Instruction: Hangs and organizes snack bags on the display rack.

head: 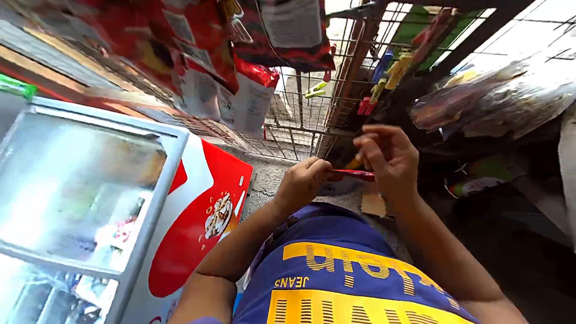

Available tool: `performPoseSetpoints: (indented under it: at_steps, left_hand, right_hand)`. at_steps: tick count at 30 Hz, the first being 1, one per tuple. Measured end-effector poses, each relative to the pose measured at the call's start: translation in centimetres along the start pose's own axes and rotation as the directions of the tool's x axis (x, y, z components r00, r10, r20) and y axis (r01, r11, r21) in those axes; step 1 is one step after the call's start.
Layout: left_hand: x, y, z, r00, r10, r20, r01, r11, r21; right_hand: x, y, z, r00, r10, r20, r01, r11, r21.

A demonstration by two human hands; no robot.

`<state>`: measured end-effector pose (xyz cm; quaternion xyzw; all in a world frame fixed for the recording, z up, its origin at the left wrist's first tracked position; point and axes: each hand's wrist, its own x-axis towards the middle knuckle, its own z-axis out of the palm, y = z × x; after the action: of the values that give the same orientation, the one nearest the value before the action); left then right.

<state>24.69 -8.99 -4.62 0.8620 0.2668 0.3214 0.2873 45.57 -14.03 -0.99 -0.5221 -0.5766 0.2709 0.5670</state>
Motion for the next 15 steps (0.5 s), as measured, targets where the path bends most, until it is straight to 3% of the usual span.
performPoseSetpoints:
  at_steps: [5,7,10,12,15]
  left_hand:
    - [2.3,-3.4,-4.5,0.991,0.102,0.091,-0.109,0.991,0.073]
    - [4.0,-3.7,-6.3,0.982,0.163,0.091,-0.173,0.979,0.104]
    - [6.3,-4.0,-8.3,0.975,0.207,0.081,-0.217,0.966,0.144]
    - [6.8,-5.5,-8.9,0.981,0.178,0.072,-0.19,0.951,0.244]
    - [6.7,-6.9,-9.7,0.998,-0.034,0.057,0.006,0.898,0.441]
  right_hand:
    - [8.4,-3.9,6.1,0.987,-0.156,-0.026,0.158,0.98,0.118]
    - [9.1,-5.2,7.9,0.977,-0.203,-0.069,0.211,0.967,0.142]
    - [7.9,-6.5,8.9,0.959,-0.263,-0.105,0.264,0.965,-0.008]
    - [7.0,-6.9,9.2,0.954,-0.284,-0.098,0.277,0.958,-0.077]
    - [6.7,-7.4,8.8,0.953,-0.295,-0.072,0.277,0.942,-0.191]
